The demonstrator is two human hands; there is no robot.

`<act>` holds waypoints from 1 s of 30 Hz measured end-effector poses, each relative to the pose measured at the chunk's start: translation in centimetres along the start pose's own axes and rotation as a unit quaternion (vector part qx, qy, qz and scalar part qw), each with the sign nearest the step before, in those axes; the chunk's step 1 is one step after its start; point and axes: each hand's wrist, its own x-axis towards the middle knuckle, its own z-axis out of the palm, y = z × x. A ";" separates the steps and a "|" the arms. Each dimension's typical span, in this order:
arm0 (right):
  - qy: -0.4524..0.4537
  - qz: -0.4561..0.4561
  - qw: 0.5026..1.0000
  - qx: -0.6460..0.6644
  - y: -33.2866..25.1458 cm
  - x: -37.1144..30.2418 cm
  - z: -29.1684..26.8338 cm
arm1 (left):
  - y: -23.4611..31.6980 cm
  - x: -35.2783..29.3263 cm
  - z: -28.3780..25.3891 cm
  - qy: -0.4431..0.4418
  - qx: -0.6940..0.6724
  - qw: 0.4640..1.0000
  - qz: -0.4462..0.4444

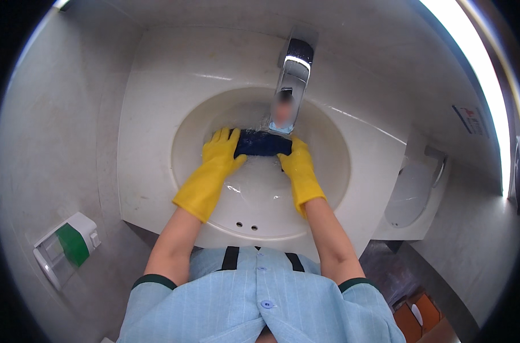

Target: The person cleans a bathroom sink using a blue cloth and a blue bucket. They wet the cloth, wring it out, and wipe the sink basin, faucet, and surrounding countertop. The person repeatedly rinses and wrings the cloth under the faucet while cleaning.

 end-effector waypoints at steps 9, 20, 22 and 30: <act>0.067 -0.268 0.961 -0.026 -8.8 -11.2 -9.7 | 5.7 -5.0 -5.8 -0.281 -0.764 0.516 -0.268; -0.030 -0.583 0.798 -0.147 -7.1 -16.5 -13.2 | 6.5 -3.1 -1.8 -0.281 -0.775 0.406 -0.394; -0.109 -0.561 0.807 -0.145 -8.1 -15.9 -15.4 | 3.6 -3.9 1.2 -0.336 -0.807 0.352 -0.333; -0.195 -0.407 0.892 0.019 -5.4 -4.2 -14.6 | 7.3 -7.8 -3.7 -0.324 -0.834 0.440 -0.078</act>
